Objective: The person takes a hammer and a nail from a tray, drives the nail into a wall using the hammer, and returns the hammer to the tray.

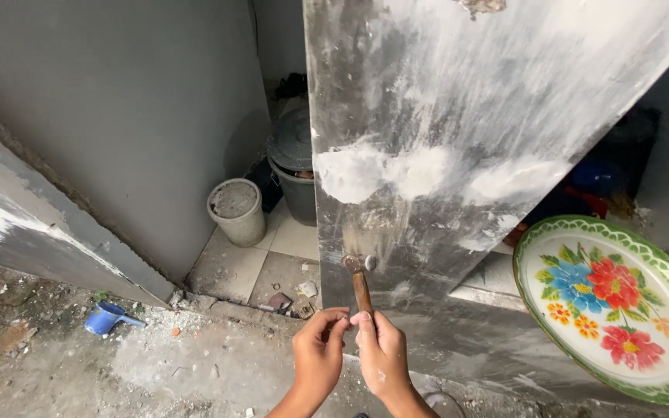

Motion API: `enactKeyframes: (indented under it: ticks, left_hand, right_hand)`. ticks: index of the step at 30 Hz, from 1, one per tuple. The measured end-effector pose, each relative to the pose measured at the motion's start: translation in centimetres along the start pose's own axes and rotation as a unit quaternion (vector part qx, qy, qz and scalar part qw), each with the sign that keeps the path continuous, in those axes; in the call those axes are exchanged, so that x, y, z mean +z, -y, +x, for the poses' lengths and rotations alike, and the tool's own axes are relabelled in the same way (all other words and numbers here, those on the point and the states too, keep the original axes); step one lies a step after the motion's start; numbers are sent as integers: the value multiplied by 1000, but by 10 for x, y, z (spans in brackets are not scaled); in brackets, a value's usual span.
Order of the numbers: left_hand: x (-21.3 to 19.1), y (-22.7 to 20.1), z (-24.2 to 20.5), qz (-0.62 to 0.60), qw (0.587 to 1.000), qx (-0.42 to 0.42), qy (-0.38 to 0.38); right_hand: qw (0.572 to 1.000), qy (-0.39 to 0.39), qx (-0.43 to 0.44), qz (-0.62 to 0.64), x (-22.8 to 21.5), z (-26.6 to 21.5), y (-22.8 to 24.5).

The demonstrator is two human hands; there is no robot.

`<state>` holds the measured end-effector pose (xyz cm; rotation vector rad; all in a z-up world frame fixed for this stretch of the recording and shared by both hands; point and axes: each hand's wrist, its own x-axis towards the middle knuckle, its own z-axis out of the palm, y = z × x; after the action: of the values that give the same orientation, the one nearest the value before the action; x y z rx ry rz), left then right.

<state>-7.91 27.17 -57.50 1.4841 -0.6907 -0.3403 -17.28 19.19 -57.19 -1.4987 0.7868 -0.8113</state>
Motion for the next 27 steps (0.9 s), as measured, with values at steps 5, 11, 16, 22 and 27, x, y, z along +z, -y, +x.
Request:
enactKeyframes:
  ticks: [5,11,16,22,27]
  left_hand:
    - [-29,9,-26,-32,999,14,-35]
    - [-57,11,-53,-22,998,3,-62]
    - [-79,17,-76,-22,996,-30,-77]
    - [-102,27,-105,-46,992,-50,-105]
    - [-106,31,-127,-62,990,-85,-89]
  right_hand:
    - [999,36,20,-19,14,-19,-10]
    - [996,76,53,-4,33,-43,-12]
    - [991,107,74,0,49,-61,-13]
    - [987,142,64,-48,59,-90,-17]
    - [986,134,88,-40,56,-119,-22]
